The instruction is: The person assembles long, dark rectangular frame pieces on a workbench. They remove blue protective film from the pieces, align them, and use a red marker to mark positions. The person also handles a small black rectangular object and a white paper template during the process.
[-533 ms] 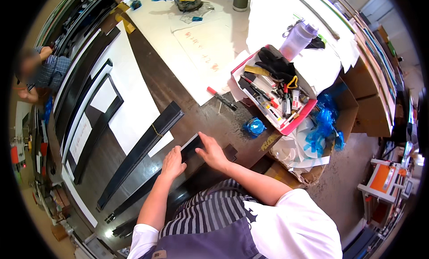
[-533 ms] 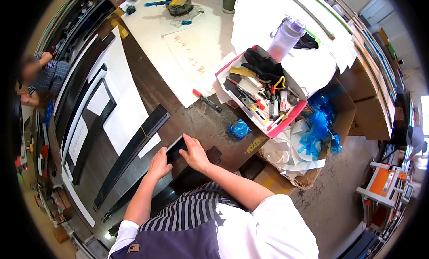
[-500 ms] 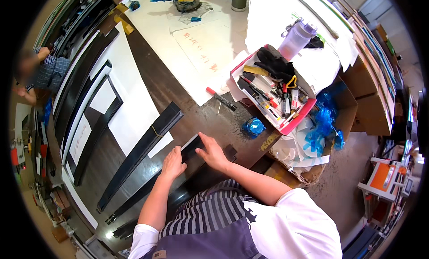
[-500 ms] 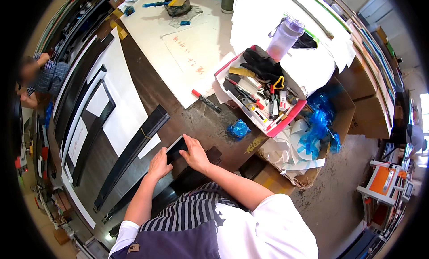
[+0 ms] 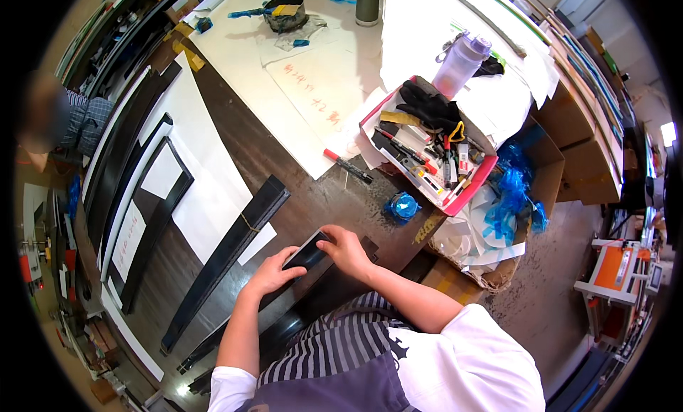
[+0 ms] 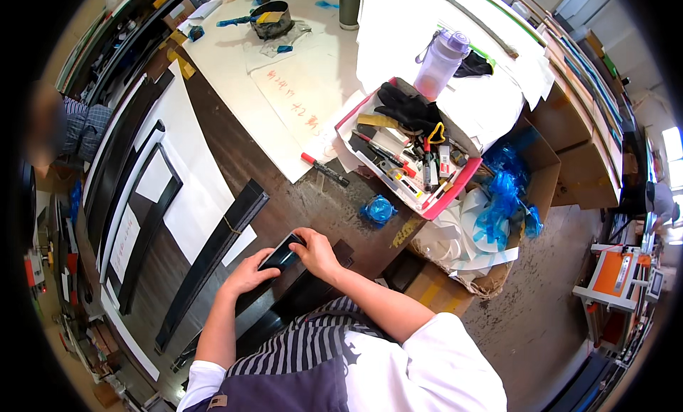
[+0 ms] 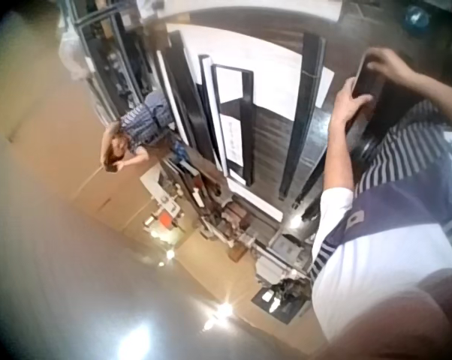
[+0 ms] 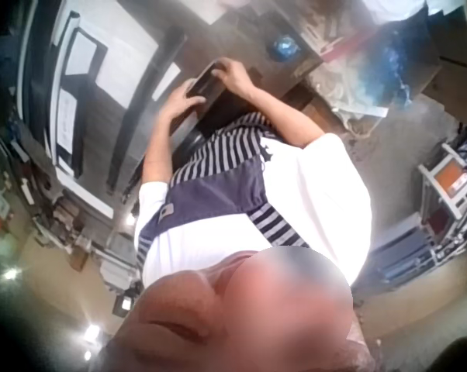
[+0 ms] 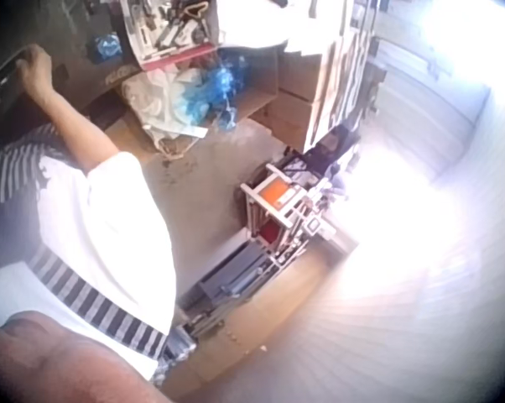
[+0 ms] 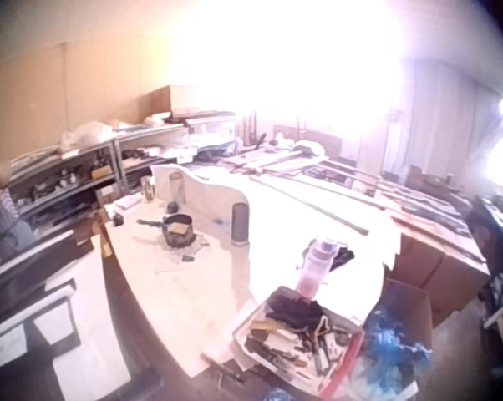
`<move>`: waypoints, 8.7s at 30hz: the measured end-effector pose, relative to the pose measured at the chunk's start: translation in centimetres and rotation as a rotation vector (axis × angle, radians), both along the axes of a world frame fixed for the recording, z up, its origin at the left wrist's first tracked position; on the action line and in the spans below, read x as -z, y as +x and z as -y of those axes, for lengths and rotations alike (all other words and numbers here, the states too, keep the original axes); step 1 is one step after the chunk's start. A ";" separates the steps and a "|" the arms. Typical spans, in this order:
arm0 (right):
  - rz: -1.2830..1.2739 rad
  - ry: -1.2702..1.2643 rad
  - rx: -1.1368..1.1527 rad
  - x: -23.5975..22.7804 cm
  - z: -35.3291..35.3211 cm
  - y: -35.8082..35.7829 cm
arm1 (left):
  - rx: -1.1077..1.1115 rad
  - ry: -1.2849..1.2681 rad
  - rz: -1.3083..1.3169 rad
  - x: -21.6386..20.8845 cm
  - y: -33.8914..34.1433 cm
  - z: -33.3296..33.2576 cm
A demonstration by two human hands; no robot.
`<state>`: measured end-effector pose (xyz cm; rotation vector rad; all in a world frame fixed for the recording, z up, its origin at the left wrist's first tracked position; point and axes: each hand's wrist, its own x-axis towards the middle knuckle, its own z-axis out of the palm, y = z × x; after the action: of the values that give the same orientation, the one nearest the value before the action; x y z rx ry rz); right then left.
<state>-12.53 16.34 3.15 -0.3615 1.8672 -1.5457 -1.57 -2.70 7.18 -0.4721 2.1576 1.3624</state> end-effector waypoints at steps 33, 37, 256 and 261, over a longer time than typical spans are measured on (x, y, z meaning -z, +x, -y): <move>-0.588 0.857 0.573 1.5 -11.7 -27.8 | -0.319 0.471 0.108 -3.9 1.0 1.2; -0.568 1.047 0.441 2.1 -11.1 -28.1 | -0.313 0.475 0.127 -4.1 0.7 1.3; 0.142 0.076 -0.685 -10.0 2.9 -12.3 | -0.048 0.049 -0.246 -0.5 -4.6 -2.0; -0.338 0.003 -0.113 -9.6 1.6 -12.6 | -0.149 0.318 -0.025 1.0 -4.6 0.2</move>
<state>-25.13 14.75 12.79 -0.7540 2.0610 -1.4745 -6.18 -2.87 6.19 -0.4989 1.9062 1.7636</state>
